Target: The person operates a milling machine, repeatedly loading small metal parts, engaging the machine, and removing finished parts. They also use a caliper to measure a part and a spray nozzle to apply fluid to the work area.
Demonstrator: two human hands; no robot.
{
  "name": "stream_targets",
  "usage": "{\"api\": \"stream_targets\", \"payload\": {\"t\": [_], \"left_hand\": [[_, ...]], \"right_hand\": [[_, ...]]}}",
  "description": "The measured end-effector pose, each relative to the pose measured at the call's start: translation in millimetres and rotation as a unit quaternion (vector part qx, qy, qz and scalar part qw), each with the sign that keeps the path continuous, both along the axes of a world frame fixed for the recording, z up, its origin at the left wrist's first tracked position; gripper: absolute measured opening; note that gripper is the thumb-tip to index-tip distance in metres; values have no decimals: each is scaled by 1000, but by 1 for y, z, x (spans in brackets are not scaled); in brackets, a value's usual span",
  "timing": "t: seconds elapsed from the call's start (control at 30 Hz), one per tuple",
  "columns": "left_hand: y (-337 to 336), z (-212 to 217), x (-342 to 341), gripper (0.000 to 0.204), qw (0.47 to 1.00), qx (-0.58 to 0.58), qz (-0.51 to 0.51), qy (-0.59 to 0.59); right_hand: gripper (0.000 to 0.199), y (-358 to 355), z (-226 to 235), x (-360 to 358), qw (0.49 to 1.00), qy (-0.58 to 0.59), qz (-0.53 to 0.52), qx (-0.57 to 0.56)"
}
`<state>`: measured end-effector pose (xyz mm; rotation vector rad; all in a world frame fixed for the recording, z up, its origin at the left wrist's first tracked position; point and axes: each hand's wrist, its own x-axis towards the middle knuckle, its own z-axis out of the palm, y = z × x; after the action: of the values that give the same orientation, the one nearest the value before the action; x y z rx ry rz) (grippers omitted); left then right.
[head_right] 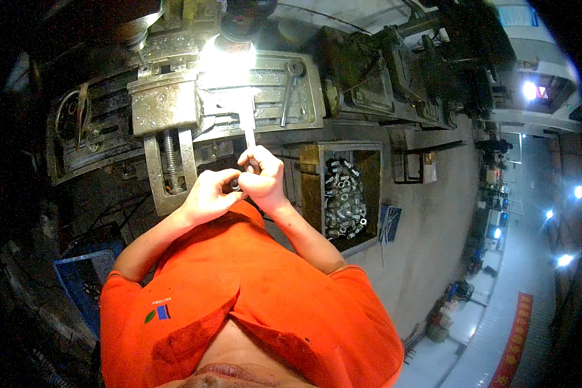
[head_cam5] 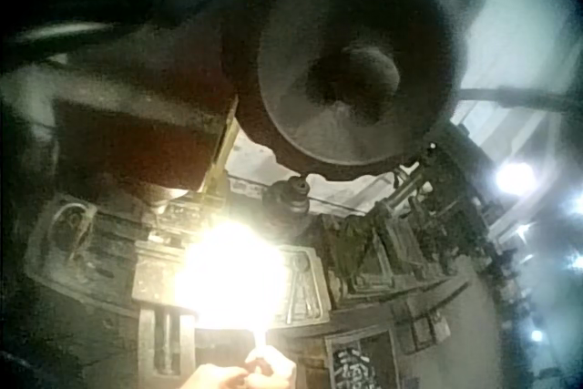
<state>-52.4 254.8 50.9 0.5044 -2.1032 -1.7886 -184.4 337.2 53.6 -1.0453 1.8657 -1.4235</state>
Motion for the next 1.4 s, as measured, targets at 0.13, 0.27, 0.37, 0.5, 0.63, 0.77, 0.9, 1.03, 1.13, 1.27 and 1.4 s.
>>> {"api": "stream_targets", "payload": {"t": [0.13,0.27,0.37,0.5,0.63,0.77,0.9,1.03,1.13,1.27,1.4], "left_hand": [[0,-2,0,28,1000,-6,-2,-5],[0,0,0,27,1000,-3,-5,-3],[1,-3,0,27,1000,-1,-7,-2],[1,-2,0,27,1000,4,-11,-12],[3,-8,-1,28,1000,-3,-1,9],[2,-5,-1,29,1000,-6,-6,-3],[3,-7,0,25,1000,-26,3,15],[4,-10,-1,25,1000,-24,6,19],[5,-12,-2,25,999,-30,11,25],[4,-10,-1,25,999,-28,9,19],[4,-13,-1,25,1000,-23,8,15]], "right_hand": [[16,-1,2,1,1000,27,-1,0],[16,0,0,1,1000,20,-3,2],[19,3,3,1,999,30,9,20],[21,3,4,0,997,67,15,20],[20,3,5,1,998,60,15,23],[20,3,8,2,997,64,18,24],[20,4,7,2,997,70,18,28],[20,3,8,3,997,64,13,32],[20,3,8,4,997,63,14,31],[20,3,8,3,997,67,15,31],[20,3,7,2,995,87,20,31]]}}
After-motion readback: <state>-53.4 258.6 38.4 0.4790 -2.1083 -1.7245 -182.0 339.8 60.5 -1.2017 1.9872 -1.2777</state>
